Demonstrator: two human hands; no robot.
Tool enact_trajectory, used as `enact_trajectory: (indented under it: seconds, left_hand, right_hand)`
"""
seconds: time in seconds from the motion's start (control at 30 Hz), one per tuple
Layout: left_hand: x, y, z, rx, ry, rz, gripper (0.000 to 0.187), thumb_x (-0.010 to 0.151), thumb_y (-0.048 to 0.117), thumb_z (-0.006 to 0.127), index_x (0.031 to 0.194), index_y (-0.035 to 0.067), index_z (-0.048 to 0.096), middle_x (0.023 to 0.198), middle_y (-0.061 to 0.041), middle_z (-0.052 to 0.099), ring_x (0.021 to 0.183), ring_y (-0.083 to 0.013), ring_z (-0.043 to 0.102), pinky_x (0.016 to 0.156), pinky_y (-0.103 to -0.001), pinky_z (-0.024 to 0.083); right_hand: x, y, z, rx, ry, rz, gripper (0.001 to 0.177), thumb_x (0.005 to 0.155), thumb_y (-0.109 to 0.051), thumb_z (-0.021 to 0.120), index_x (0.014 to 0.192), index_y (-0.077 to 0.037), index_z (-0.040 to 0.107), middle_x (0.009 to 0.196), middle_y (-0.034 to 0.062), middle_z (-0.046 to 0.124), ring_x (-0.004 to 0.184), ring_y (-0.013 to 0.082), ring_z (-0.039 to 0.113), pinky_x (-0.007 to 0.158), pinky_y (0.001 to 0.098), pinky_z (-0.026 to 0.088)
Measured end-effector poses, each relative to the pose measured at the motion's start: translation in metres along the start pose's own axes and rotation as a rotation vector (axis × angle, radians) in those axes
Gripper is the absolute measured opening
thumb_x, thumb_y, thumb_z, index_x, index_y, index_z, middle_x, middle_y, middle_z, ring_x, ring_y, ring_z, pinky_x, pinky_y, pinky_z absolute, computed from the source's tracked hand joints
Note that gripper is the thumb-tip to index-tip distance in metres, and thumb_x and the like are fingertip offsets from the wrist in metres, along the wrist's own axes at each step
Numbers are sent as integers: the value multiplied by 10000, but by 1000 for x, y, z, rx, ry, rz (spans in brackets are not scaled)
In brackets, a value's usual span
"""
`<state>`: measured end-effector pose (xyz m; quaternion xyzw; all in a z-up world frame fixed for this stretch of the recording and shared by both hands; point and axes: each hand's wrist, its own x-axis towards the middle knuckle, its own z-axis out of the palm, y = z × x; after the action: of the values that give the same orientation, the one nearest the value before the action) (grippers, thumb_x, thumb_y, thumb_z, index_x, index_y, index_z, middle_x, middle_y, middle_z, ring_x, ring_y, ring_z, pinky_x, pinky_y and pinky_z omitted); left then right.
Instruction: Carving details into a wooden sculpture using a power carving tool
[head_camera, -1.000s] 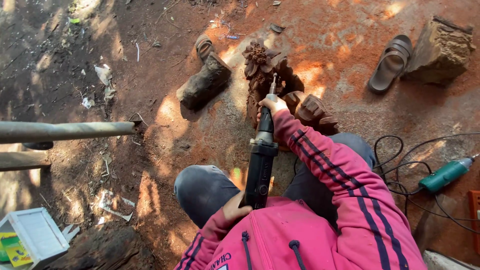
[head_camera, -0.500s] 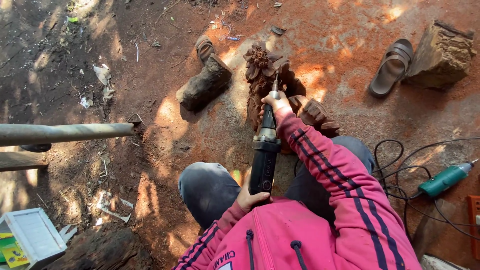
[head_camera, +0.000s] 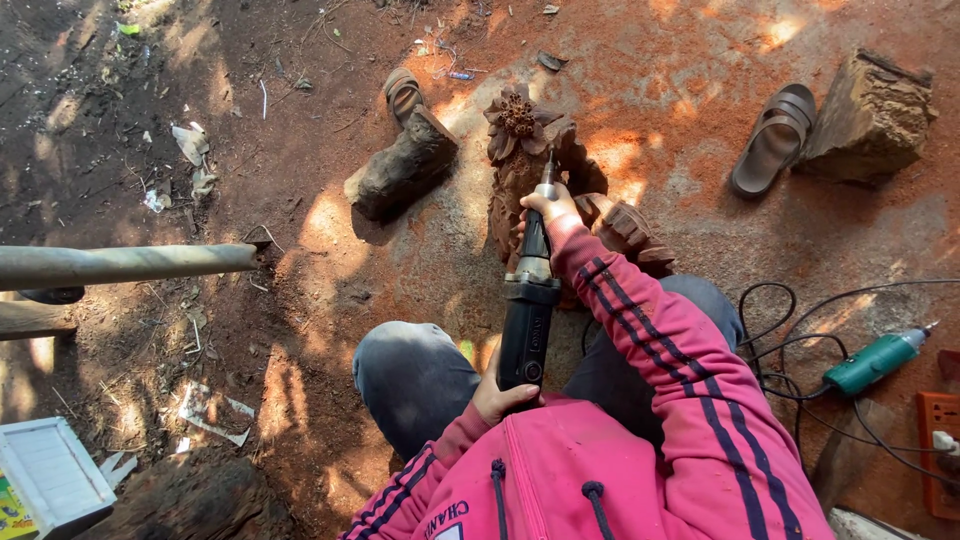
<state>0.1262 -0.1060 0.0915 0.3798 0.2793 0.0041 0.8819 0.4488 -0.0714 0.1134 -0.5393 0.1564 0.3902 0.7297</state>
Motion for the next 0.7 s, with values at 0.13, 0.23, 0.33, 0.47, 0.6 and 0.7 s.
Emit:
enact_trajectory:
  seconds: [0.13,0.23,0.33,0.47,0.6,0.7]
  left_hand:
    - [-5,3,4,73,29,18,1156,668,-65,905,1579,261,273,1173,-261,665,864,-317,734,659,-410,677]
    - [0,6,1,2,-5,-13,1125,737,-106,838,1590,290,221,1059,-301,677,756,-404,742,597,-475,670]
    - [4,9,-1,-42,-51,-11,1150,766,-135,793,1597,323,143,962,-344,668,708,-460,732,601,-499,667]
    - [5,19,9,-12,-49,-2,1136,772,-122,791,1598,314,144,955,-341,668,701,-443,734,586,-485,668]
    - [4,9,1,-29,-40,2,1144,753,-151,797,1593,299,165,975,-366,667,703,-468,729,580,-494,665]
    - [-1,13,4,-24,-30,5,1184,721,-167,814,1595,297,165,1015,-377,666,725,-466,733,586,-489,666]
  right_hand:
    - [10,7,-4,-20,-4,-3,592,770,-99,773,1288,-82,488,724,220,659,583,274,699,530,425,655]
    - [14,6,-4,-13,-10,5,604,774,-100,784,1299,-91,486,727,244,666,580,292,703,533,450,656]
    - [17,4,-3,-7,-15,18,619,777,-116,785,1313,-108,476,732,230,666,590,290,706,537,446,659]
    - [17,-1,0,-12,-33,16,609,774,-115,784,1297,-107,474,730,232,666,593,294,711,550,454,661]
    - [12,-2,-2,2,-40,43,547,779,-90,770,1258,-116,507,717,240,660,583,303,704,528,447,655]
    - [2,-4,0,10,-36,55,531,783,-80,762,1248,-111,508,711,246,648,576,304,693,530,454,653]
